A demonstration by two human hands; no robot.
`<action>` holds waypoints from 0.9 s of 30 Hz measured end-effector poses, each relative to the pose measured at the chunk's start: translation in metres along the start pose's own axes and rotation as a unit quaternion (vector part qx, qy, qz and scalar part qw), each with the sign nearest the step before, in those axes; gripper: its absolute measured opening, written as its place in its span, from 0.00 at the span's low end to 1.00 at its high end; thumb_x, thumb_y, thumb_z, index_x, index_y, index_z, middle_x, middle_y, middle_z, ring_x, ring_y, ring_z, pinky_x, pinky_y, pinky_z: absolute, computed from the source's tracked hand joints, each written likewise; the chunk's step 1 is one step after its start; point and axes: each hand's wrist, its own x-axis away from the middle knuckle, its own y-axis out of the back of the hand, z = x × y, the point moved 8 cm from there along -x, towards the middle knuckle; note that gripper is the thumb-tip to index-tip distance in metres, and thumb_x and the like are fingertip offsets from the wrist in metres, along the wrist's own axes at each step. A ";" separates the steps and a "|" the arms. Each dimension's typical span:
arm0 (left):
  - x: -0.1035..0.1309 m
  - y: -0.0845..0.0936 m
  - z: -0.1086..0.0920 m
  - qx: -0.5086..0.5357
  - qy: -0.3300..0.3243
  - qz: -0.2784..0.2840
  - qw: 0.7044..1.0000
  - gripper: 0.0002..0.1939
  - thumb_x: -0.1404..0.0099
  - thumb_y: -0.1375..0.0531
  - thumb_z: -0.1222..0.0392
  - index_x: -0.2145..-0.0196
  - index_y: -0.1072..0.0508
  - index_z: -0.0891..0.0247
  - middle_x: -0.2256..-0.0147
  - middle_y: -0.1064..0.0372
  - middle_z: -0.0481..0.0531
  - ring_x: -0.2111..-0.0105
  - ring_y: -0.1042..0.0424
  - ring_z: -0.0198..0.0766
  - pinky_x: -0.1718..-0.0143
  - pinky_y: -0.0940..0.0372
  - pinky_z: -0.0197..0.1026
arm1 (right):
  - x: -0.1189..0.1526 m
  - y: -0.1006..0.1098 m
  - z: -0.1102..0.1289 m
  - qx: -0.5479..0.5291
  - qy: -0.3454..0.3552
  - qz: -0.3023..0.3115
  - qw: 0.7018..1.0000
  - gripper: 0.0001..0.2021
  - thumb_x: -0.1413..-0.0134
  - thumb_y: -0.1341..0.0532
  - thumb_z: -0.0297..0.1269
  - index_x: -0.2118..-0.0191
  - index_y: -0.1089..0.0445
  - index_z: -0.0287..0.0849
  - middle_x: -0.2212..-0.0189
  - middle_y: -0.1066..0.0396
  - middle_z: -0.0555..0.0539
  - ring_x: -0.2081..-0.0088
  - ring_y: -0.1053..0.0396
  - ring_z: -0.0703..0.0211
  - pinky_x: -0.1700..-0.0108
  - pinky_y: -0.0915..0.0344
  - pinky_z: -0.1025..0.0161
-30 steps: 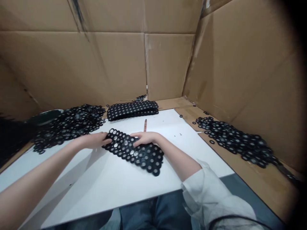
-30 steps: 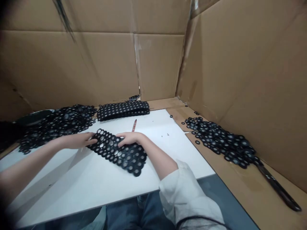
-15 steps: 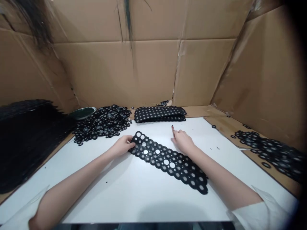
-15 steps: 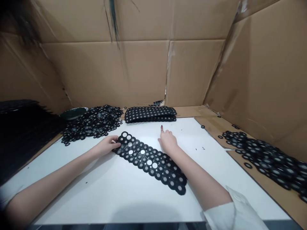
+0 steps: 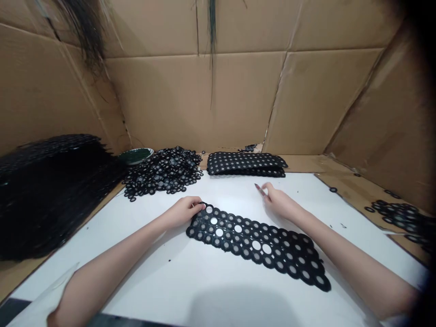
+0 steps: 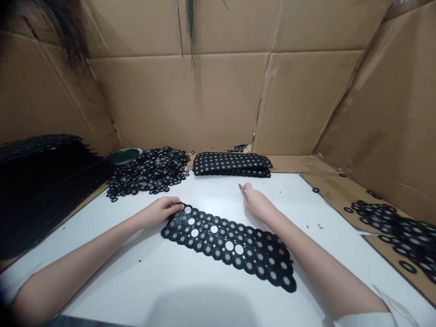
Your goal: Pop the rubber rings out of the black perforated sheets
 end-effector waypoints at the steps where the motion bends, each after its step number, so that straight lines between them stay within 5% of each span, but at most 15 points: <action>1: -0.001 0.001 0.001 -0.018 -0.007 -0.011 1.000 0.17 0.43 0.51 0.47 0.78 0.36 0.62 0.78 0.39 0.46 0.75 0.39 0.36 0.73 0.45 0.37 | 0.000 0.007 0.010 -0.071 0.029 -0.019 0.997 0.14 0.46 0.53 0.30 0.54 0.42 0.37 0.74 0.32 0.45 0.73 0.33 0.58 0.70 0.40 0.62; 4: -0.003 0.000 0.007 -0.008 0.007 -0.010 1.000 0.16 0.44 0.50 0.47 0.74 0.33 0.63 0.75 0.35 0.48 0.72 0.37 0.37 0.71 0.45 0.37 | 0.000 0.023 0.044 -0.323 0.060 -0.037 0.944 0.11 0.47 0.50 0.35 0.60 0.37 0.39 0.75 0.32 0.47 0.73 0.32 0.61 0.71 0.37 0.64; 6: -0.004 -0.002 0.012 0.033 0.023 0.006 0.999 0.16 0.45 0.48 0.47 0.71 0.33 0.64 0.74 0.35 0.48 0.73 0.37 0.36 0.72 0.45 0.36 | 0.001 0.030 0.072 -0.455 0.073 -0.032 0.887 0.12 0.49 0.46 0.39 0.61 0.36 0.38 0.66 0.30 0.42 0.65 0.30 0.59 0.67 0.35 0.63; 10: -0.005 -0.006 0.016 0.100 0.051 0.034 0.993 0.16 0.47 0.46 0.46 0.73 0.35 0.64 0.80 0.42 0.44 0.80 0.43 0.31 0.78 0.48 0.34 | 0.008 0.029 0.116 -0.557 0.116 -0.005 0.823 0.15 0.59 0.37 0.41 0.64 0.35 0.40 0.67 0.29 0.44 0.65 0.31 0.60 0.65 0.35 0.63; 12: -0.004 -0.007 0.015 0.118 0.062 0.039 0.990 0.16 0.47 0.45 0.46 0.75 0.36 0.64 0.83 0.45 0.43 0.82 0.46 0.30 0.79 0.50 0.34 | 0.013 0.025 0.123 -0.567 0.140 -0.020 0.811 0.11 0.56 0.39 0.43 0.73 0.37 0.40 0.79 0.31 0.50 0.74 0.33 0.65 0.68 0.36 0.65; 15: -0.002 -0.006 0.012 0.139 0.079 0.049 0.986 0.17 0.48 0.44 0.46 0.78 0.37 0.64 0.84 0.47 0.42 0.82 0.47 0.29 0.80 0.51 0.34 | 0.017 0.004 0.120 -0.606 0.121 0.001 0.786 0.19 0.48 0.49 0.49 0.82 0.43 0.41 0.90 0.44 0.55 0.84 0.41 0.69 0.76 0.41 0.68; 18: 0.000 -0.004 0.008 0.132 0.080 0.080 0.985 0.17 0.49 0.44 0.46 0.78 0.37 0.64 0.83 0.46 0.43 0.81 0.46 0.30 0.79 0.51 0.34 | 0.018 -0.026 0.113 -0.647 0.071 0.049 0.757 0.19 0.47 0.51 0.49 0.80 0.41 0.40 0.91 0.48 0.56 0.86 0.46 0.69 0.80 0.45 0.69; 22: 0.006 -0.008 0.005 0.079 0.070 0.150 0.983 0.14 0.52 0.42 0.49 0.75 0.35 0.64 0.78 0.40 0.45 0.77 0.42 0.32 0.75 0.48 0.34 | 0.023 -0.050 0.109 -0.644 0.048 0.098 0.757 0.14 0.48 0.51 0.42 0.76 0.37 0.40 0.86 0.39 0.53 0.82 0.41 0.67 0.76 0.42 0.68; 27: 0.007 -0.002 0.009 0.008 0.090 0.103 0.991 0.14 0.52 0.43 0.50 0.79 0.39 0.63 0.80 0.44 0.44 0.78 0.46 0.32 0.77 0.51 0.34 | 0.031 -0.052 0.113 -0.613 0.057 0.116 0.779 0.06 0.53 0.48 0.32 0.77 0.39 0.40 0.84 0.36 0.53 0.79 0.38 0.67 0.69 0.40 0.66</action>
